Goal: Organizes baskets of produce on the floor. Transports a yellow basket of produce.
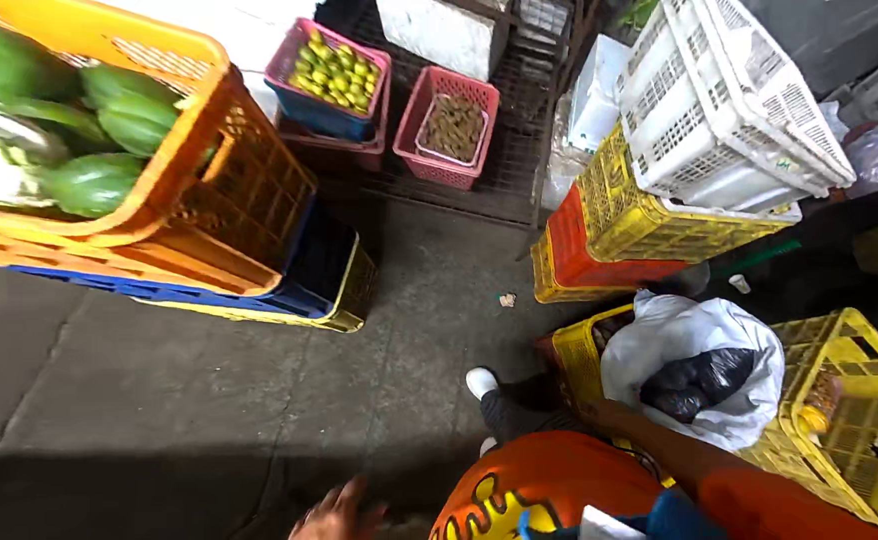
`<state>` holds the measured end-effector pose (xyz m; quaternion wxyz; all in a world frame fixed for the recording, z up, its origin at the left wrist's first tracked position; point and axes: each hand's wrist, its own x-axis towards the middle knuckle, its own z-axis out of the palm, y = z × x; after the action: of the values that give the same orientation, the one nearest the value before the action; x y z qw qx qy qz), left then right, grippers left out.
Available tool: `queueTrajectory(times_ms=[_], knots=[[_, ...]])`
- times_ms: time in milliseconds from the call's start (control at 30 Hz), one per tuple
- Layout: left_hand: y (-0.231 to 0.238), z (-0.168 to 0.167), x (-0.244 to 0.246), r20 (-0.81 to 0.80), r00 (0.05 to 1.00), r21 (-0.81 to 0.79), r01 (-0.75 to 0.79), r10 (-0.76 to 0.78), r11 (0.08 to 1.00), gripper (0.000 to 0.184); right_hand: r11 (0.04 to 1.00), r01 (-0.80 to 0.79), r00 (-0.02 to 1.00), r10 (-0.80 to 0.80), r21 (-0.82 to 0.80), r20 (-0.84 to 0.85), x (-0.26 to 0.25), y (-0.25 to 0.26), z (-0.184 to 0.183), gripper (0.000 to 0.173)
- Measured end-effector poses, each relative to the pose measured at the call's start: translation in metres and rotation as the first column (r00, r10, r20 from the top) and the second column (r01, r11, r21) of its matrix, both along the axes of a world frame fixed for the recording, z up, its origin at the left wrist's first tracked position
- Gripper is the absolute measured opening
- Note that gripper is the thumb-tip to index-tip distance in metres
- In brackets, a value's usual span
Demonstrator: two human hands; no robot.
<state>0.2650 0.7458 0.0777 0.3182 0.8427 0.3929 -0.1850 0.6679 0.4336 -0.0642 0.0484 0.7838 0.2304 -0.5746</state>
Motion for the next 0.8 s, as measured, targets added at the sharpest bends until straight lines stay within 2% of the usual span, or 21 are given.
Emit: queueTrajectory(times_ms=[100,167,233,300,400,500,567,667,700,800], knots=[[0.016,-0.045,0.036,-0.162,0.976,-0.101,0.129,-0.145,0.986,0.055,0.996,0.082,0.996,-0.083,0.037,0.028,-0.029,-0.081,-0.004,0.044],[0.014,-0.069,0.068,-0.244,0.945,-0.179,0.176,-0.217,0.968,0.053,0.999,0.035,0.999,-0.035,0.009,0.027,-0.041,-0.127,0.009,0.044],[0.000,-0.096,0.094,-0.222,0.951,-0.263,0.155,-0.217,0.952,0.053,0.999,0.042,0.996,-0.044,0.035,0.072,-0.049,-0.190,-0.001,0.041],[-0.024,-0.123,0.111,-0.161,0.973,-0.353,0.100,-0.165,0.930,0.054,0.986,0.164,0.983,-0.165,0.019,0.084,-0.055,-0.227,0.011,0.041],[-0.069,-0.150,0.133,-0.104,0.977,-0.459,0.120,-0.187,0.880,0.053,0.876,0.476,0.876,-0.465,-0.076,0.130,-0.063,-0.232,0.054,0.041],[-0.107,-0.166,0.144,-0.057,0.962,-0.558,0.192,-0.268,0.807,0.051,0.672,0.740,0.670,-0.730,-0.037,0.135,-0.074,-0.234,0.074,0.038],[-0.123,-0.173,0.150,-0.062,0.956,-0.583,0.199,-0.288,0.787,0.050,0.643,0.765,0.637,-0.751,-0.028,0.176,-0.074,-0.229,0.079,0.038],[-0.141,-0.179,0.162,-0.122,0.965,-0.569,0.122,-0.231,0.813,0.048,0.756,0.653,0.743,-0.632,-0.036,0.220,-0.057,-0.219,0.071,0.040],[-0.147,-0.181,0.167,-0.132,0.971,-0.566,0.093,-0.201,0.819,0.047,0.762,0.646,0.751,-0.623,-0.051,0.218,-0.052,-0.215,0.070,0.040],[-0.169,-0.186,0.189,-0.122,0.986,-0.580,0.024,-0.116,0.814,0.045,0.669,0.736,0.674,-0.712,-0.099,0.197,-0.043,-0.213,0.063,0.040]])
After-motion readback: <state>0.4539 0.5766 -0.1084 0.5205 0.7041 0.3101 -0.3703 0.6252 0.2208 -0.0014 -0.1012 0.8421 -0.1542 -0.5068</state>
